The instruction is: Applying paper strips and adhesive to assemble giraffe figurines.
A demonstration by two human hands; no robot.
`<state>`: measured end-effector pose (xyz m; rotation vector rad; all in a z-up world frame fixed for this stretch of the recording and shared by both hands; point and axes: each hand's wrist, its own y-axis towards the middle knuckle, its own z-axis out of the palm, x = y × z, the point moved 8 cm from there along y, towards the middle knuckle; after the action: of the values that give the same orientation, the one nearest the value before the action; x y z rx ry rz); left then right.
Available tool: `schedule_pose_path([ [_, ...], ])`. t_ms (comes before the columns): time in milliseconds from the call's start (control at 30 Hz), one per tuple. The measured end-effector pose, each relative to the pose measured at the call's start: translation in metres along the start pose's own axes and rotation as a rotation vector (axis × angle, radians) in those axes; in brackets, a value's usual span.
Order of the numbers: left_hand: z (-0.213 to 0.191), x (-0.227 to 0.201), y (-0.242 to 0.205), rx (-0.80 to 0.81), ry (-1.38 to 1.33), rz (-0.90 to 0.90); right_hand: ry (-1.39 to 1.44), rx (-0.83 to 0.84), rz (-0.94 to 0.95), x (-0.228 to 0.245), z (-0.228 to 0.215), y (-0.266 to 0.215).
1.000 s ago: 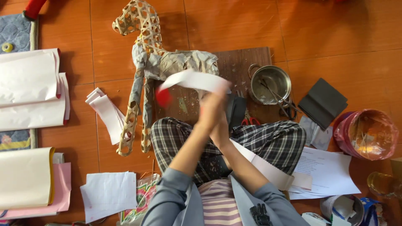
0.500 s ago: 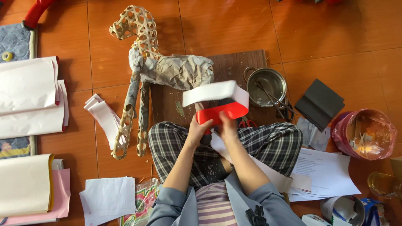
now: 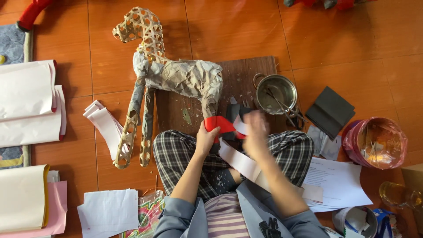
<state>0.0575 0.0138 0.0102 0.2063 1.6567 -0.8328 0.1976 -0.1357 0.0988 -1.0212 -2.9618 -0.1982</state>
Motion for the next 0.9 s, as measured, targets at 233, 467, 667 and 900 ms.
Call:
schedule_pose_path([
  [233, -0.007, 0.045, 0.02, 0.002, 0.174, 0.062, 1.116, 0.513, 0.341, 0.089, 0.138, 0.044],
  [467, 0.002, 0.021, -0.008, 0.282, -0.097, 0.033, 2.105, 0.775, 0.618, 0.115, 0.173, 0.037],
  [667, -0.068, -0.086, -0.022, -0.556, 0.368, 0.781, 2.038, 0.657, 0.726, 0.118, 0.149, 0.036],
  [900, 0.027, -0.064, 0.042, -0.204, 0.659, 0.635, 2.403, 0.237, 0.692, 0.089, 0.152, 0.018],
])
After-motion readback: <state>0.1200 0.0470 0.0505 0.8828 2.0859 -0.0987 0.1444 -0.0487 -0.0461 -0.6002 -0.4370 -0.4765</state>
